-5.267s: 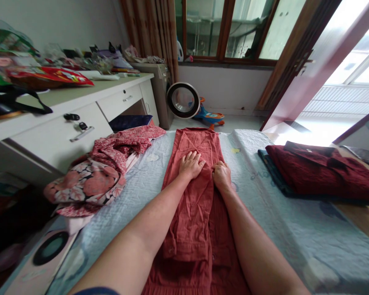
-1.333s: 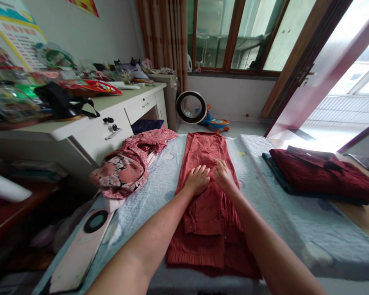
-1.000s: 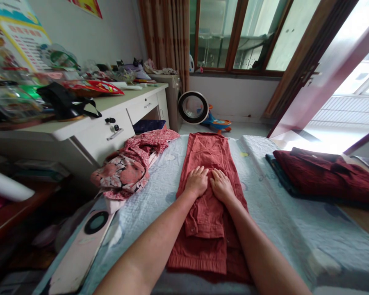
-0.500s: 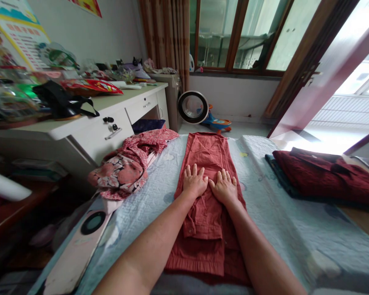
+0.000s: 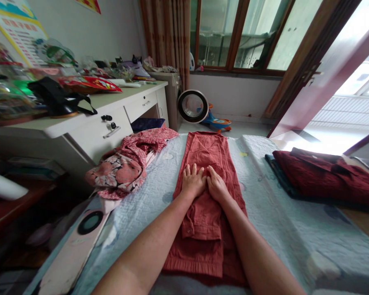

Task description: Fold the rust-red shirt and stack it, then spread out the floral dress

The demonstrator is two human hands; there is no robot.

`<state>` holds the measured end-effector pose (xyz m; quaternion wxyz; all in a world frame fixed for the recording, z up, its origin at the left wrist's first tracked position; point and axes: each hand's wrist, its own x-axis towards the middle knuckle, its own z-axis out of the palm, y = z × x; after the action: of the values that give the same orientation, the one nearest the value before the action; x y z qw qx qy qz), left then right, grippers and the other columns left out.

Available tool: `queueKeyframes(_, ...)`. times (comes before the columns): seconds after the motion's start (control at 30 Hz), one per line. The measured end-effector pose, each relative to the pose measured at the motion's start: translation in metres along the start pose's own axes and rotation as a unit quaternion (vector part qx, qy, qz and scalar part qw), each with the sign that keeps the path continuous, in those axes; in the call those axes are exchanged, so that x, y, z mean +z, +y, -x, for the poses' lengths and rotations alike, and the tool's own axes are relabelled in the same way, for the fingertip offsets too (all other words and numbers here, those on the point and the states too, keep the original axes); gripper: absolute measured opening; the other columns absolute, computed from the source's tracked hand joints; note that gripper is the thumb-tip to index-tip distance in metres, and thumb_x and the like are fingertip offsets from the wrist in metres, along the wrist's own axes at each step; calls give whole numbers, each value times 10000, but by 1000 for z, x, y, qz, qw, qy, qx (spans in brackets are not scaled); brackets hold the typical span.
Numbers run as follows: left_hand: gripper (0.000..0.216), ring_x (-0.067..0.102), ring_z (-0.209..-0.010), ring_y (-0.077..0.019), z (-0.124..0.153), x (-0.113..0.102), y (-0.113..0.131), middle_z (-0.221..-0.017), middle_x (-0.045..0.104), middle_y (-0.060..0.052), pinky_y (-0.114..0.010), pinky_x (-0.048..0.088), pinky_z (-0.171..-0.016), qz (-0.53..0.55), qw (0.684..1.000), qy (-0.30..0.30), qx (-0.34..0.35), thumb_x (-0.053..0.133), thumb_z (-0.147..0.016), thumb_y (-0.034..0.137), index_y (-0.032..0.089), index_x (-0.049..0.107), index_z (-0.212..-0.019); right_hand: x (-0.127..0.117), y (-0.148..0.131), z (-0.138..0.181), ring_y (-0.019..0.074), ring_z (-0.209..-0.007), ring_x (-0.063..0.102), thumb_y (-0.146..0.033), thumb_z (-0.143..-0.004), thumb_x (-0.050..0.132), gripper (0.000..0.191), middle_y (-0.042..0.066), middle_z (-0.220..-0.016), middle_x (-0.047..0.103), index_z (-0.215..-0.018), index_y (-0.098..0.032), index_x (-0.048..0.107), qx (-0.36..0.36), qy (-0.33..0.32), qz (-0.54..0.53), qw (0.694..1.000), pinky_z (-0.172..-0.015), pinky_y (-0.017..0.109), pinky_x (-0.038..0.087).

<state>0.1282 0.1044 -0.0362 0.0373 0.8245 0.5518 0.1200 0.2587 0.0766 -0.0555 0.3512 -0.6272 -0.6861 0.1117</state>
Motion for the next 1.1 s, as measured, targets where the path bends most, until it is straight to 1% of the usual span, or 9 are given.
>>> queueKeyframes(0.1,471,307,-1426,-351,-2,2,-4,-1522,421,-77,-491,265,-1152,7,1000,18,-1,331,-988,426,265,515,-1391,0,2,-1,215,-1359,448,-209,-903,332,580,182,-1466,472,-1452,-33,395,19,-33,47,998,-1153,395,331)
queueKeyframes(0.2,446,336,-1410,-328,-4,4,-7,-1495,459,-83,-445,280,-1154,7,999,31,0,360,-982,361,219,546,-1361,-3,-5,-1,212,-1410,371,-210,-916,345,559,131,-1504,437,-1455,-78,417,32,-68,106,992,-1170,386,287)
queueKeyframes(0.33,475,321,-1416,-343,-5,6,-6,-1511,436,-96,-455,275,-1156,-4,1000,28,-1,386,-972,383,203,515,-1392,-10,-18,0,237,-1460,265,-296,-964,339,538,80,-1578,316,-1474,-142,410,61,-119,179,975,-1184,413,223)
queueKeyframes(0.43,503,283,-1435,-352,-5,7,-5,-1539,397,-88,-473,251,-1164,-14,1000,16,-7,372,-973,391,215,468,-1434,-15,-22,1,256,-1466,245,-367,-971,348,564,84,-1599,262,-1501,-175,367,86,-134,218,963,-1177,441,205)
queueKeyframes(0.6,533,213,-1467,-353,-4,2,-6,-1590,308,-67,-498,225,-1168,-17,999,-33,-20,340,-976,448,271,408,-1474,-19,-21,2,254,-1473,222,-443,-961,377,620,118,-1604,240,-1520,-179,324,114,-138,250,952,-1180,428,159)
queueKeyframes(0.7,553,210,-1470,-363,-3,-4,-8,-1605,266,-74,-515,232,-1157,-20,998,-50,-40,348,-965,497,310,384,-1484,-19,-20,3,277,-1475,208,-492,-960,370,655,138,-1601,240,-1521,-158,320,123,-134,256,949,-1177,436,154)
queueKeyframes(0.9,607,218,-1467,-372,-1,-11,-11,-1607,240,-128,-524,231,-1148,-20,996,-72,-46,371,-951,540,285,350,-1502,-18,-15,7,326,-1470,205,-599,-938,365,754,188,-1595,226,-1500,-97,348,134,-106,262,950,-1163,473,168)
queueKeyframes(1.0,600,238,-1459,-371,1,-9,-11,-1597,261,-143,-521,239,-1144,-27,998,-49,-38,375,-955,535,279,359,-1498,-19,-15,9,333,-1458,232,-596,-934,378,759,208,-1579,256,-1476,-65,375,134,-90,264,951,-1160,479,176)
queueKeyframes(1.1,591,271,-1446,-369,4,-7,-11,-1580,295,-159,-512,250,-1140,-38,999,-20,-30,388,-958,521,264,376,-1489,-23,-18,10,328,-1441,272,-450,-936,435,627,224,-1541,335,-1418,-49,444,112,-44,261,958,-1166,489,164)
